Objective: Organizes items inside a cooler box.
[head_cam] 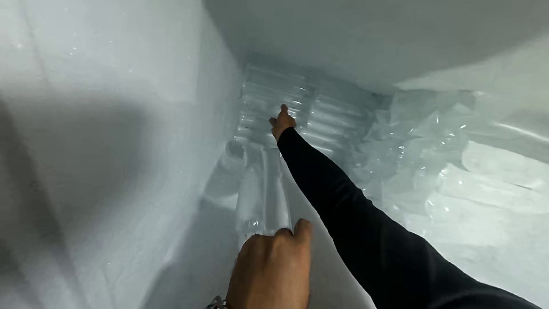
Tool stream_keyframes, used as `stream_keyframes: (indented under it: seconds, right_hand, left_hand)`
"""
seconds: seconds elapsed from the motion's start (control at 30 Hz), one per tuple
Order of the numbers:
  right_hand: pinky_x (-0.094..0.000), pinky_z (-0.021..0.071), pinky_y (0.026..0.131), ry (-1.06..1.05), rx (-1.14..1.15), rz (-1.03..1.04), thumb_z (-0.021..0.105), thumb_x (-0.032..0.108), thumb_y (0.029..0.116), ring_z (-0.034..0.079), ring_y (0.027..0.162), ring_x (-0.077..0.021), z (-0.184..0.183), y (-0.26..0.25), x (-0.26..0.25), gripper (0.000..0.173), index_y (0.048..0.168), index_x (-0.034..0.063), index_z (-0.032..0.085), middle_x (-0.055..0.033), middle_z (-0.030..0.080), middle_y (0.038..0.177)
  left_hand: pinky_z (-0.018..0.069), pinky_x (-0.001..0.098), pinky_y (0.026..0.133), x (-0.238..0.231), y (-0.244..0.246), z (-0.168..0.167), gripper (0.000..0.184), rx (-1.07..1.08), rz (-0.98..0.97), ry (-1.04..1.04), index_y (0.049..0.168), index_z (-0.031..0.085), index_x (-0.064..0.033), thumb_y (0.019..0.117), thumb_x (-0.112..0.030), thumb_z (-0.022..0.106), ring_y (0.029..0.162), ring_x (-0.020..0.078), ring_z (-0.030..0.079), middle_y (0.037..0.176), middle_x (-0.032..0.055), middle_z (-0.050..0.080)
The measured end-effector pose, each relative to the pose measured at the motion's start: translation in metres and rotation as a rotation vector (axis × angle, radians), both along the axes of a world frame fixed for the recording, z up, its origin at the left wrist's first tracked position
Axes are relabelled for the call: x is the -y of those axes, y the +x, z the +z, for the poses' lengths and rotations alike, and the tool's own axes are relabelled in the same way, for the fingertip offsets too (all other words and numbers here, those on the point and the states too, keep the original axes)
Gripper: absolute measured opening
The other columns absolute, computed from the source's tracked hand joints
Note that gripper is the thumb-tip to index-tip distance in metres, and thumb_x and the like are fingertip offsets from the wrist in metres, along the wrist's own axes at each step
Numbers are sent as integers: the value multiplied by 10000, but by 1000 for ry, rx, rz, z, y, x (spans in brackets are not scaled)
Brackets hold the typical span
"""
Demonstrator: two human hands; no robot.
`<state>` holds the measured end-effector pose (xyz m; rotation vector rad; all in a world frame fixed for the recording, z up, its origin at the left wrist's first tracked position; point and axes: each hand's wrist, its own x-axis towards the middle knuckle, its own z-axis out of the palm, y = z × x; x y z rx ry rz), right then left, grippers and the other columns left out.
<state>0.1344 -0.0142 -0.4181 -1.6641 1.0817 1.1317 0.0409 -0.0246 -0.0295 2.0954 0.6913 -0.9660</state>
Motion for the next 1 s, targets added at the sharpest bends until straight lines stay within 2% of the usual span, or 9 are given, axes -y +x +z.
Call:
stream_keyframes:
  seconds: [0.13,0.23,0.4,0.53,0.67,0.77,0.83,0.9,1.0]
  right_hand:
    - [-586,483,1047,-213,-14,256,397,690,1006,456,1390,-413,0,1,22,848,1525,19,399,-269,393,1546]
    - [-584,429,1101,-461,210,499,322,602,1054,433,1410,-446,-16,18,62,724,1554,85,407,-279,400,1554]
    - [-716,300,1140,-184,182,436,40,691,1022,317,1507,-395,-57,18,92,833,1581,180,385,-173,363,1627]
    - [-689,332,1147,90,78,184,157,732,1020,286,1530,-344,-39,21,97,835,1628,169,260,-120,259,1681]
    - [-700,415,1039,90,-42,444,290,738,1003,382,1447,-423,27,17,133,809,1623,220,241,-185,312,1635]
    - [-589,551,910,278,-407,405,320,950,820,616,1213,-357,92,6,138,1049,1564,213,370,-171,568,1426]
    - [-458,595,778,471,-537,376,346,858,903,701,979,-263,125,1,124,895,1426,149,506,-132,697,1164]
    - [-398,607,754,548,-516,363,505,584,1022,713,920,-228,142,-3,115,616,1465,165,415,-110,707,1091]
    - [-410,597,726,390,-327,314,682,393,955,696,887,-238,122,-6,109,783,1585,213,255,-121,680,1112]
  left_hand:
    - [478,412,441,1,0,1,180,-8,-23,-20,1028,702,-143,1007,-245,555,518,264,621,639,55,622]
    - [484,417,451,1,2,2,192,-2,-18,-36,1042,713,-135,1010,-242,557,527,275,627,648,64,633]
    - [470,406,442,4,3,4,170,14,-26,-69,1031,709,-145,994,-229,565,522,266,618,658,60,633]
    - [476,406,445,6,5,3,188,24,-7,-74,1046,708,-139,1007,-238,553,520,267,620,655,61,635]
    - [488,407,453,10,5,-2,188,32,16,-33,1054,699,-148,1010,-250,548,531,259,628,661,55,632]
    - [498,405,464,13,5,-7,176,16,-2,0,1062,697,-155,1001,-239,555,541,257,633,673,52,634]
    - [503,405,464,12,4,-11,182,8,-1,21,1069,703,-163,1004,-252,559,544,256,637,686,53,643]
    - [501,391,462,12,3,-13,199,9,16,23,1088,711,-182,1012,-270,550,545,245,636,712,56,648]
    - [513,373,459,9,2,-14,260,61,114,8,1194,716,-195,1036,-291,534,557,228,638,793,69,655]
